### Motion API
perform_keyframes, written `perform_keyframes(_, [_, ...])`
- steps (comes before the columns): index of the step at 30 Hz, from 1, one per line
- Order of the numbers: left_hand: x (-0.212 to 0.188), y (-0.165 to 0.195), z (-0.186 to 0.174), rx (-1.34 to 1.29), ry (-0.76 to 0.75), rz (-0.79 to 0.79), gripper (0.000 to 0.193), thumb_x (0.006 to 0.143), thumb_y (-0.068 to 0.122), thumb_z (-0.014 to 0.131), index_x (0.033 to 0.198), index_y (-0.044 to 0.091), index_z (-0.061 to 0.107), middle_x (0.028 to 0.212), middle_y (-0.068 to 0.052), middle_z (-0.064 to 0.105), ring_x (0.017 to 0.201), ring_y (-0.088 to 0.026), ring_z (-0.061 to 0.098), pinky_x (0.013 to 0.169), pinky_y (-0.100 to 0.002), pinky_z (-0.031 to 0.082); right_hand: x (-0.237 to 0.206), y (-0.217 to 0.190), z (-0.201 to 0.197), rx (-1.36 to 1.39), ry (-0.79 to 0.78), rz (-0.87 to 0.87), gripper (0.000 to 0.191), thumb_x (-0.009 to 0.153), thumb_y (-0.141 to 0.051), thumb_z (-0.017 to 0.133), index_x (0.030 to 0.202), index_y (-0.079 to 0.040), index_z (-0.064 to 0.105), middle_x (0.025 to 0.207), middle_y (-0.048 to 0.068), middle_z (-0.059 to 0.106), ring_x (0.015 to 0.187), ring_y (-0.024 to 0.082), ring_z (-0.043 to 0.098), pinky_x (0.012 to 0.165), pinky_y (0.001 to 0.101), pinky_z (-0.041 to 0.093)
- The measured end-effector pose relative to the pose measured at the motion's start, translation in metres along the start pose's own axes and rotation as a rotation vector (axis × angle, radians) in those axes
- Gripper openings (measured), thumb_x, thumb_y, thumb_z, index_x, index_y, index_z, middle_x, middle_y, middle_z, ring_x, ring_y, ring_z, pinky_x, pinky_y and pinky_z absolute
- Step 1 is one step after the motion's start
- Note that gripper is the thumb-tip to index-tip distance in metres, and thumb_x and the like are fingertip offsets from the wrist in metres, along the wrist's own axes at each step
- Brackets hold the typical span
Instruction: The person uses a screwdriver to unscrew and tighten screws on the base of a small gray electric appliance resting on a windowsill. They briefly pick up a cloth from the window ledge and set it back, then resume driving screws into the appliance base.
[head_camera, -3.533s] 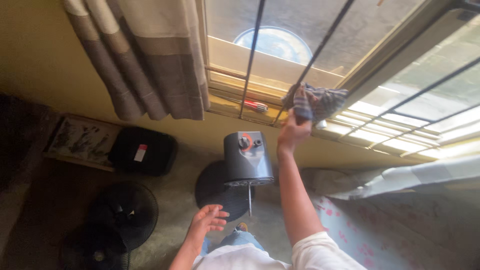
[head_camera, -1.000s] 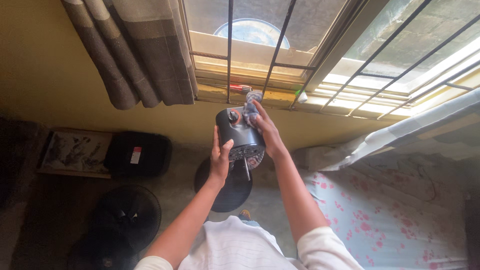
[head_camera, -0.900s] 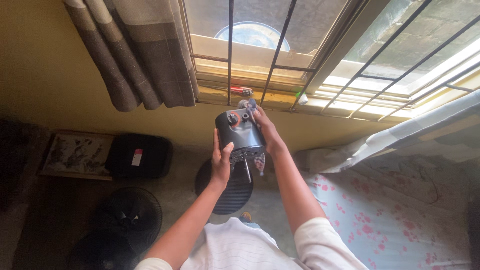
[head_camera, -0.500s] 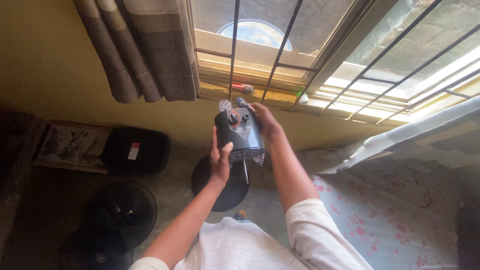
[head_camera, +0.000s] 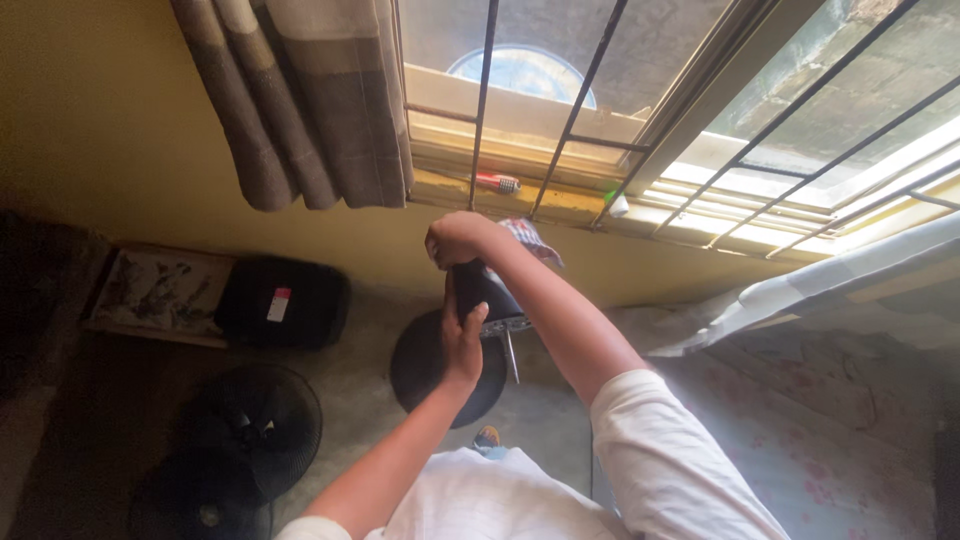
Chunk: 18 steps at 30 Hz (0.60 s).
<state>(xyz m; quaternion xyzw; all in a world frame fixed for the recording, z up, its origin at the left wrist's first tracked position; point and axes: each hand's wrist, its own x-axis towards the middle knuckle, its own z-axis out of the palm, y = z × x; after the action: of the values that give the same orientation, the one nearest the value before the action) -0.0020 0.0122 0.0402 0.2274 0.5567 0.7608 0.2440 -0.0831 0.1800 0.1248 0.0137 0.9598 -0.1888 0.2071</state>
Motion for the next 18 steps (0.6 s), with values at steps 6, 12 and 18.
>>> perform_keyframes(6, [0.013, -0.006, -0.010, 0.128, 0.092, -0.090, 0.084, 0.086, 0.033, 0.061, 0.160, 0.004, 0.035, 0.150, -0.019, 0.050, 0.138, -0.026, 0.050, 0.116, -0.035, 0.036, -0.016, 0.098, 0.001, 0.632, -0.076, 0.176, 0.031, 0.091, -0.033, 0.064, 0.111, -0.012, 0.076, 0.096, 0.007, 0.075, 0.082, 0.022, 0.070, 0.072, 0.0384, 0.056])
perform_keyframes(12, [0.016, -0.008, -0.016, 0.074, 0.026, -0.087, 0.082, 0.088, 0.034, 0.060, 0.158, 0.001, 0.036, 0.157, -0.018, 0.045, 0.145, -0.025, 0.044, 0.118, -0.035, 0.032, -0.064, 0.126, 0.071, 1.326, 0.257, 0.425, 0.032, 0.100, -0.038, 0.061, 0.115, -0.015, 0.076, 0.101, 0.006, 0.070, 0.084, 0.018, 0.064, 0.072, 0.0379, 0.052])
perform_keyframes(18, [0.020, -0.013, -0.015, -0.053, -0.008, -0.106, 0.083, 0.090, 0.032, 0.059, 0.160, 0.000, 0.029, 0.159, -0.017, 0.044, 0.145, -0.023, 0.044, 0.118, -0.034, 0.033, -0.076, 0.065, 0.150, 2.217, 0.638, 0.245, 0.053, 0.101, -0.057, 0.048, 0.124, -0.013, 0.068, 0.107, 0.006, 0.075, 0.094, 0.020, 0.070, 0.086, 0.0383, 0.055])
